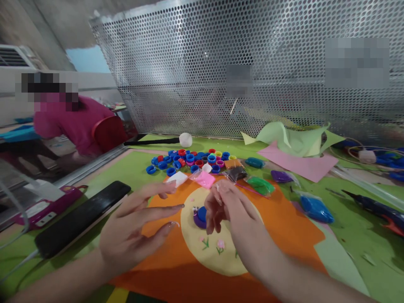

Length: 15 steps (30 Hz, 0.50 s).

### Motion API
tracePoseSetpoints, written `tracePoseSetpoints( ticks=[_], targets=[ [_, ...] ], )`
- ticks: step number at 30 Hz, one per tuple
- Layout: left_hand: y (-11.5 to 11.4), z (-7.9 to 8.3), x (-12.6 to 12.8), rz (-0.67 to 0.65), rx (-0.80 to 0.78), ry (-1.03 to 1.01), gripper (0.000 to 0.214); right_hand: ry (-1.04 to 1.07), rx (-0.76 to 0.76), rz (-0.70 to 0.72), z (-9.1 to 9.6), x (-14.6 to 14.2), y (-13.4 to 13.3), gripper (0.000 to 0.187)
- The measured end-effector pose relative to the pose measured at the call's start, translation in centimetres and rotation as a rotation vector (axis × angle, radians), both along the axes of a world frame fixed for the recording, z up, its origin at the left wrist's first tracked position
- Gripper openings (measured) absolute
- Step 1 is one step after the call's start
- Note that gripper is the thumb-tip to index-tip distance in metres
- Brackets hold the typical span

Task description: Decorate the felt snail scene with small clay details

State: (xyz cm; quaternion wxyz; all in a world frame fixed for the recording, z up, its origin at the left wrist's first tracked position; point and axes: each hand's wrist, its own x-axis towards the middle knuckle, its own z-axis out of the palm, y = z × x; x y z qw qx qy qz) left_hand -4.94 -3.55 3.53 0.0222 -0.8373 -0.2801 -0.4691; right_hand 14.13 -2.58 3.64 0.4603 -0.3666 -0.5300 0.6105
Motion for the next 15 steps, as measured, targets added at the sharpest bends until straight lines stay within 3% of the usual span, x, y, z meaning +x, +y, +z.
tracePoseSetpoints(
  ticks=[7, 15],
  targets=[
    [0.1, -0.3, 0.8, -0.138, 0.045, 0.101, 0.010, -0.411, 0.241, -0.098, 1.2, -0.3, -1.2, 0.020],
    [0.0, -0.3, 0.6, -0.108, 0.077, 0.185, 0.012, -0.407, 0.222, -0.144, 1.2, -0.1, -0.7, 0.024]
  ],
)
